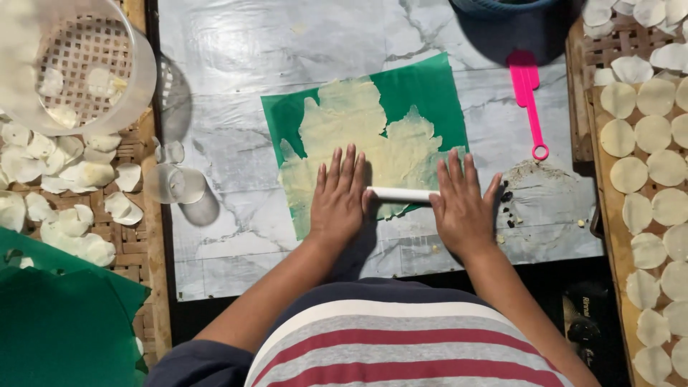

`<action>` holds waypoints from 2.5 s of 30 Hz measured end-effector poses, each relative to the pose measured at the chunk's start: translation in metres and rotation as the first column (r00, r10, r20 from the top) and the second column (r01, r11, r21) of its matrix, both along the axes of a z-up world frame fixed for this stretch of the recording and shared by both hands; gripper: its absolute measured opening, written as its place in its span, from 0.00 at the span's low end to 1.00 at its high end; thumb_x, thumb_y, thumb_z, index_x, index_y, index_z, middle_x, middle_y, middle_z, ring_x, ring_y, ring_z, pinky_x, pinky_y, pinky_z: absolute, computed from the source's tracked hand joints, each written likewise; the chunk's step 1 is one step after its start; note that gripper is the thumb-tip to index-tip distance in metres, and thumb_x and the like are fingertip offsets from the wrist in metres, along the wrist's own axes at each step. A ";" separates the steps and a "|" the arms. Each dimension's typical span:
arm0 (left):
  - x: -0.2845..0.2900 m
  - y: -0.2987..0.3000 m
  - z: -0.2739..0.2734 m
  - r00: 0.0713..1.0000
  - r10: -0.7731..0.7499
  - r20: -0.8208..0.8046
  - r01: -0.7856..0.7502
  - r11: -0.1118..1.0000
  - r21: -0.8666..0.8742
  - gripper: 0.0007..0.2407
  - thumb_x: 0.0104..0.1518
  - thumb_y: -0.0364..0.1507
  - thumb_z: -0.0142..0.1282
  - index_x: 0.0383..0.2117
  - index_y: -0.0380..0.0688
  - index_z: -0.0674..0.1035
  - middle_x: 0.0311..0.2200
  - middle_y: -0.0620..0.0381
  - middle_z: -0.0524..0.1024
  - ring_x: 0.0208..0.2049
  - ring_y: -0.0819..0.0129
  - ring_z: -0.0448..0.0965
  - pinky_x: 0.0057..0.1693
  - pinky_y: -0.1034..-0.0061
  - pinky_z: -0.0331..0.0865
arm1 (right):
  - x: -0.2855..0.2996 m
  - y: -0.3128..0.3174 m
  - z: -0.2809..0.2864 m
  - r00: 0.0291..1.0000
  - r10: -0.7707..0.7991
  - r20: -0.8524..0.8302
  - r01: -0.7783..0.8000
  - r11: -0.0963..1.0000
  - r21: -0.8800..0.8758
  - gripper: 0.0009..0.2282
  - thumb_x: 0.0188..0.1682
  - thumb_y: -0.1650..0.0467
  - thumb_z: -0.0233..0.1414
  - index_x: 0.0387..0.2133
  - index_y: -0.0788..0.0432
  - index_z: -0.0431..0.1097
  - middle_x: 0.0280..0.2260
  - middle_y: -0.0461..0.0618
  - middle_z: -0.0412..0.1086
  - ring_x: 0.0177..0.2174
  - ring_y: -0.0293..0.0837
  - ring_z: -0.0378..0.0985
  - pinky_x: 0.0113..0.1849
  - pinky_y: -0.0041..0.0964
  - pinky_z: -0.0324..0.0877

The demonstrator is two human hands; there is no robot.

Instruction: Rolling out dough into a thin sheet using a small rolling pin on a plastic mat

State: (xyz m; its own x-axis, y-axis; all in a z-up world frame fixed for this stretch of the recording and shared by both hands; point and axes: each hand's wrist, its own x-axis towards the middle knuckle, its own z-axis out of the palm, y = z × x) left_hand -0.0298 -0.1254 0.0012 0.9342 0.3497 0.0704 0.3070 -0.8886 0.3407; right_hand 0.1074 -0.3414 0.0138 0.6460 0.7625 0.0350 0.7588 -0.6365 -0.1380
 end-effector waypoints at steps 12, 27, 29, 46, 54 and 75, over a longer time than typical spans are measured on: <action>-0.063 0.000 0.005 0.936 -0.145 0.320 0.114 0.987 0.114 0.15 0.66 0.31 0.47 0.58 0.59 0.76 0.46 0.63 0.76 0.54 0.65 0.75 0.69 0.58 0.58 | -0.056 -0.051 -0.035 0.985 0.032 0.168 -0.066 0.978 0.200 0.14 0.52 0.61 0.50 0.50 0.40 0.73 0.43 0.36 0.65 0.45 0.41 0.71 0.54 0.49 0.62; -0.026 0.059 0.015 0.991 0.011 -0.132 -0.019 0.998 -0.062 0.35 0.61 0.56 0.36 0.72 0.52 0.55 0.73 0.50 0.50 0.75 0.54 0.43 0.74 0.44 0.30 | -0.032 0.024 -0.002 0.976 -0.199 0.090 0.163 0.937 0.308 0.16 0.43 0.73 0.61 0.46 0.63 0.72 0.40 0.59 0.67 0.40 0.64 0.74 0.42 0.56 0.70; -0.027 0.063 0.014 0.995 -0.019 -0.097 0.011 0.996 -0.086 0.34 0.61 0.55 0.38 0.72 0.52 0.56 0.73 0.50 0.52 0.75 0.53 0.45 0.74 0.44 0.31 | -0.035 0.026 -0.003 0.964 -0.244 0.102 0.212 0.944 0.253 0.17 0.43 0.73 0.61 0.46 0.63 0.72 0.40 0.58 0.68 0.40 0.65 0.75 0.41 0.56 0.71; -0.019 0.072 0.036 0.968 -0.007 -0.249 -0.023 0.993 -0.120 0.34 0.57 0.54 0.46 0.65 0.44 0.61 0.69 0.45 0.55 0.68 0.45 0.54 0.63 0.48 0.52 | 0.010 -0.001 0.015 0.872 -0.488 -0.043 0.478 0.828 0.291 0.12 0.53 0.75 0.55 0.50 0.66 0.67 0.46 0.64 0.64 0.41 0.68 0.72 0.44 0.60 0.68; -0.034 0.109 0.006 0.939 -0.340 -0.057 0.336 0.939 -0.072 0.40 0.50 0.62 0.50 0.70 0.63 0.59 0.73 0.62 0.48 0.74 0.61 0.41 0.72 0.50 0.35 | 0.001 -0.001 0.029 0.880 -0.461 -0.115 0.472 0.822 0.319 0.12 0.55 0.78 0.52 0.51 0.68 0.64 0.47 0.66 0.63 0.35 0.66 0.72 0.37 0.59 0.68; -0.018 0.076 0.002 0.983 0.001 0.184 -0.017 0.996 0.087 0.24 0.69 0.40 0.36 0.71 0.49 0.60 0.74 0.48 0.51 0.74 0.50 0.46 0.73 0.49 0.39 | -0.042 0.042 0.012 0.974 0.187 0.125 -0.205 0.968 0.148 0.25 0.46 0.69 0.52 0.60 0.37 0.68 0.41 0.44 0.66 0.45 0.48 0.72 0.58 0.53 0.58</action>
State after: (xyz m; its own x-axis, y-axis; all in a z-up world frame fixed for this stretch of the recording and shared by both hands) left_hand -0.0480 -0.0491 0.0036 0.8994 0.3427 0.2713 0.2542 -0.9151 0.3131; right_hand 0.0653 -0.2992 0.0262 0.4701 0.8526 0.2280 0.8825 -0.4507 -0.1344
